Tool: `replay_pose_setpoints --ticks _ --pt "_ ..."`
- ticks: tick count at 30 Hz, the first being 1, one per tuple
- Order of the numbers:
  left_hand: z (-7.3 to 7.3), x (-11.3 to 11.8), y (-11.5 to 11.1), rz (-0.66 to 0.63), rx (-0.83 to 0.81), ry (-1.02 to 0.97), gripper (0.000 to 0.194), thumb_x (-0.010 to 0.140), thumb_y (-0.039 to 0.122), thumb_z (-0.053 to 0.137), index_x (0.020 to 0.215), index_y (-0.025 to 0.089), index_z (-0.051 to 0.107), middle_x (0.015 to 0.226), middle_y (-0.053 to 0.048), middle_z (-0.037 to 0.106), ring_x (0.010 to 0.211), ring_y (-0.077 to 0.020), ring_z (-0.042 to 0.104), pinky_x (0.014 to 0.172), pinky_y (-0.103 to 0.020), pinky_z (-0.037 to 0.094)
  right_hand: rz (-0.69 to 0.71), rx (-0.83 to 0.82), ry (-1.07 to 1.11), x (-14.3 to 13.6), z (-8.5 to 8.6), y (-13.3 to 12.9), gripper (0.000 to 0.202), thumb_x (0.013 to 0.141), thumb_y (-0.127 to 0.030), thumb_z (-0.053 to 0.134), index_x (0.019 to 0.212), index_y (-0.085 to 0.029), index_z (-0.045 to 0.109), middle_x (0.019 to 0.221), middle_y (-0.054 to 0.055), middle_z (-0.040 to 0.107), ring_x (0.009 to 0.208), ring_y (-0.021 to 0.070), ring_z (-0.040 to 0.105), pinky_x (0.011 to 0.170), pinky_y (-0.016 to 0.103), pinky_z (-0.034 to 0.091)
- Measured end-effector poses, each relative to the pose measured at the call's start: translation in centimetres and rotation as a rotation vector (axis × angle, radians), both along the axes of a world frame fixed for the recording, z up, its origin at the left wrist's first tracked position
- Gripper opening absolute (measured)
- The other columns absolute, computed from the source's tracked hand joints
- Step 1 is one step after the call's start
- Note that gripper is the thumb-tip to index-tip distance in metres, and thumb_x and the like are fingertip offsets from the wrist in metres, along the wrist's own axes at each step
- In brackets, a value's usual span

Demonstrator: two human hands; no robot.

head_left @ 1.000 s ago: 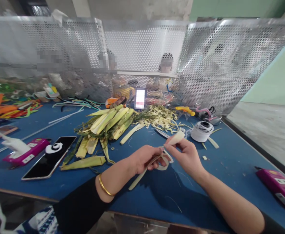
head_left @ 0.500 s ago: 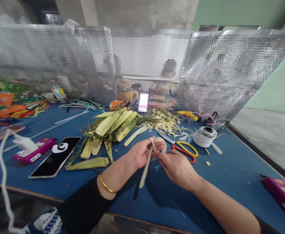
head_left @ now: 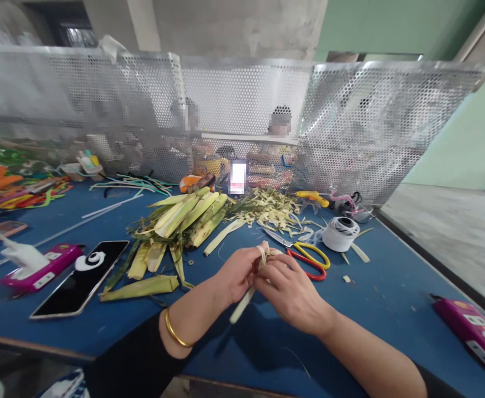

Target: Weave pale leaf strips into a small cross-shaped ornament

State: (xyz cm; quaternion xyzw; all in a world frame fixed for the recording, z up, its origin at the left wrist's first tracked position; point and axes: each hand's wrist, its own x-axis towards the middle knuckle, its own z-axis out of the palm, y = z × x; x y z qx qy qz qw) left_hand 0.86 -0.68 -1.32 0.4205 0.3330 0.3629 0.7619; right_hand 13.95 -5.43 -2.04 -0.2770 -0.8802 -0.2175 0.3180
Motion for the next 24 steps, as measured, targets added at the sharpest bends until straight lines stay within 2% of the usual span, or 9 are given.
replay_pose_setpoints --ticks 4,6,8,11,13,19,24 --pt "0.6 -0.2 -0.3 0.018 -0.054 0.021 0.031 0.076 0.044 0.070 0.075 0.013 0.067 0.071 -0.005 0.067 0.063 -0.0126 0.061 0.062 -0.021 0.050 -0.135 -0.270 0.538 1.3 0.4 0.4 0.010 0.092 -0.019 0.048 0.090 -0.019 0.058 0.092 0.008 0.063 0.084 0.0191 0.056 0.074 0.033 0.045" --pt "0.8 -0.2 -0.4 0.021 -0.045 0.070 0.035 0.077 0.046 0.068 0.078 0.011 0.068 0.073 -0.008 0.069 0.066 -0.0151 0.065 0.067 -0.024 0.052 -0.211 -0.477 0.776 1.8 0.2 0.9 0.010 0.091 -0.026 0.049 0.088 -0.019 0.057 0.087 0.006 0.062 0.080 0.0181 0.056 0.070 0.031 0.046" --pt "0.9 -0.1 -0.5 0.022 -0.021 0.106 0.039 0.077 0.049 0.068 0.079 0.010 0.068 0.070 -0.008 0.069 0.064 -0.0154 0.065 0.065 -0.025 0.052 -0.256 -0.670 0.922 2.1 -0.2 1.6 0.016 0.089 -0.033 0.051 0.080 -0.019 0.054 0.074 0.002 0.059 0.070 0.0163 0.055 0.063 0.029 0.045" --pt "0.9 -0.1 -0.5 0.032 0.029 0.154 0.043 0.075 0.053 0.067 0.078 0.010 0.068 0.064 -0.006 0.066 0.056 -0.0134 0.061 0.061 -0.025 0.051 -0.242 -0.874 1.007 2.1 -0.6 2.3 0.025 0.085 -0.040 0.052 0.069 -0.021 0.047 0.059 -0.003 0.050 0.057 0.0142 0.050 0.054 0.026 0.041" --pt "0.7 -0.1 -0.5 0.041 0.066 0.192 0.047 0.073 0.057 0.067 0.076 0.010 0.067 0.061 -0.005 0.064 0.051 -0.0120 0.059 0.058 -0.025 0.051 -0.230 -0.968 1.021 1.8 -0.6 2.3 0.026 0.084 -0.042 0.051 0.069 -0.022 0.045 0.055 -0.004 0.049 0.050 0.0130 0.048 0.049 0.026 0.040" --pt "0.6 -0.2 -0.4 0.061 0.125 0.267 0.048 0.074 0.059 0.065 0.074 0.011 0.067 0.060 -0.005 0.065 0.047 -0.0118 0.058 0.053 -0.025 0.049 -0.308 -0.935 1.012 1.4 -0.2 1.9 0.028 0.080 -0.042 0.055 0.064 -0.021 0.044 0.052 -0.006 0.044 0.049 0.0106 0.041 0.046 0.023 0.032" --pt "0.5 -0.2 -0.3 0.130 0.140 0.221 0.039 0.076 0.049 0.067 0.083 0.010 0.070 0.059 -0.003 0.064 0.047 -0.0107 0.058 0.052 -0.023 0.049 -0.205 -1.282 1.207 1.5 -0.6 2.3 0.037 0.071 -0.051 0.065 0.063 -0.022 0.044 0.040 -0.010 0.035 0.038 0.0074 0.033 0.041 0.023 0.030"
